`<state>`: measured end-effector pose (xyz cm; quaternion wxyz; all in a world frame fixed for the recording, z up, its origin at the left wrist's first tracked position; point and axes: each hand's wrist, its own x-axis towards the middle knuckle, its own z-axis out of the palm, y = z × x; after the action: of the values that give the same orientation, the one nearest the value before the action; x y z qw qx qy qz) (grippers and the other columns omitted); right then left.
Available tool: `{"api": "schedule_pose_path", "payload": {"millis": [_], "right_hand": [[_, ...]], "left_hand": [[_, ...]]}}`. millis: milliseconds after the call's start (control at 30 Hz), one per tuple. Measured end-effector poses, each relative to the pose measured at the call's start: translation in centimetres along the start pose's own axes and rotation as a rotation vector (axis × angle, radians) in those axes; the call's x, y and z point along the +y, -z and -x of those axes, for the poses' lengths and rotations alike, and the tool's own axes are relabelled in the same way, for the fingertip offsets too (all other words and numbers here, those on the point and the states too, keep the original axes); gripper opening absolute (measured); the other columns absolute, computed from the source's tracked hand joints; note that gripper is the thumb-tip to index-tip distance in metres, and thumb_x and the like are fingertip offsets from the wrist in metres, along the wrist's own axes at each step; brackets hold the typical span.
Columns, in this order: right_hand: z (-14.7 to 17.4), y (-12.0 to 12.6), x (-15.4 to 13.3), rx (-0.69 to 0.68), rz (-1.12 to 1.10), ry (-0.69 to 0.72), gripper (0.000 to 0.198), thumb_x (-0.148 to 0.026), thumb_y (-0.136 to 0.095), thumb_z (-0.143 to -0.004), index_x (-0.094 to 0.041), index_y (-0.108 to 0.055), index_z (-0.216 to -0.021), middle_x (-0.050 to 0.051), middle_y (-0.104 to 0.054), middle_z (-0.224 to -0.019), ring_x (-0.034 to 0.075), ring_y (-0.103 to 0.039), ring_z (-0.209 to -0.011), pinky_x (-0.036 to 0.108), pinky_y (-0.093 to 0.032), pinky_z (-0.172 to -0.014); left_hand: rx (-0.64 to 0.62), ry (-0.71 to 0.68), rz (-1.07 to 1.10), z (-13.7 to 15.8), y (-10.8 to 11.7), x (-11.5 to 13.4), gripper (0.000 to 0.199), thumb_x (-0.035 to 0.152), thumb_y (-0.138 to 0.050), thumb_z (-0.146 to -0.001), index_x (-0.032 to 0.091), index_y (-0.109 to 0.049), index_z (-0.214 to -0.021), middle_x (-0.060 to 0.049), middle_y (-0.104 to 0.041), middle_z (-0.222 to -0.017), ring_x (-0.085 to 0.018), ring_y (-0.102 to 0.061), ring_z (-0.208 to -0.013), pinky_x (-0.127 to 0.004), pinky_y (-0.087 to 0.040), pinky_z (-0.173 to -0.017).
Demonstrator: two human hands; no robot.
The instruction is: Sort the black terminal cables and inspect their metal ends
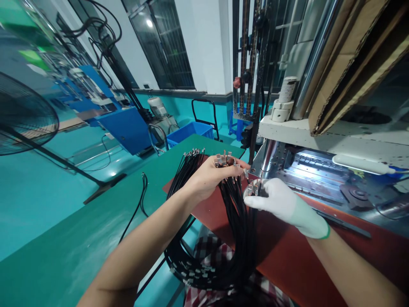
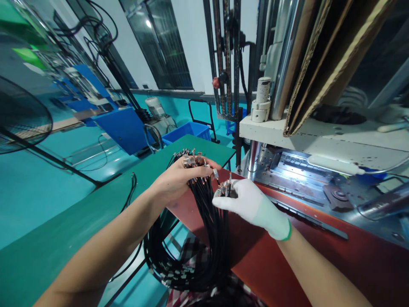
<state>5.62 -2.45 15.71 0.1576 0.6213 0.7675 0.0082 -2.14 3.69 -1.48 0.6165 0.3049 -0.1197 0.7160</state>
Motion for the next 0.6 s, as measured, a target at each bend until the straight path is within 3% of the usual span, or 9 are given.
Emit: {"api": "schedule_pose_path", "payload": {"millis": [133,267,500,600], "right_hand": [[0.0,0.3,-0.2,0.094,-0.002,0.069,0.028,-0.044,-0.065,-0.08,-0.017,-0.067,-0.074,-0.001,-0.06,-0.068,0.014,-0.054,-0.063,0.027,-0.044,-0.062],[-0.1,-0.1,-0.4,0.248,-0.028,0.037,0.03,-0.044,-0.074,-0.071,-0.016,-0.064,-0.067,-0.002,-0.058,-0.061,0.014,-0.052,-0.057,0.027,-0.044,-0.057],[0.2,-1.4,-0.5,0.363,-0.111,0.094,0.034,-0.041,-0.078,-0.068,-0.016,-0.071,-0.09,0.003,-0.072,-0.089,0.021,-0.065,-0.081,0.03,-0.052,-0.071],[0.3,-1.2,-0.5,0.366,-0.062,0.09,0.03,-0.04,-0.077,-0.069,-0.017,-0.069,-0.086,0.001,-0.071,-0.083,0.019,-0.064,-0.075,0.028,-0.051,-0.067]], "left_hand": [[0.019,-0.018,0.022,0.1,0.0,0.2,0.014,0.026,-0.072,-0.073,0.017,-0.074,-0.084,0.0,-0.064,-0.071,-0.013,-0.056,-0.067,-0.026,-0.042,-0.067],[-0.037,-0.034,0.036,0.2,-0.7,0.8,0.02,0.031,-0.077,-0.071,0.015,-0.072,-0.081,-0.001,-0.066,-0.075,-0.014,-0.058,-0.072,-0.028,-0.044,-0.074],[-0.082,-0.005,-0.053,0.0,-1.5,1.5,0.031,0.029,-0.087,-0.058,0.013,-0.065,-0.074,0.0,-0.063,-0.073,-0.013,-0.058,-0.073,-0.026,-0.044,-0.071],[-0.097,-0.011,-0.08,0.0,-1.4,1.6,0.03,0.029,-0.085,-0.061,0.013,-0.063,-0.071,0.001,-0.06,-0.068,-0.011,-0.055,-0.067,-0.025,-0.043,-0.067]]}}
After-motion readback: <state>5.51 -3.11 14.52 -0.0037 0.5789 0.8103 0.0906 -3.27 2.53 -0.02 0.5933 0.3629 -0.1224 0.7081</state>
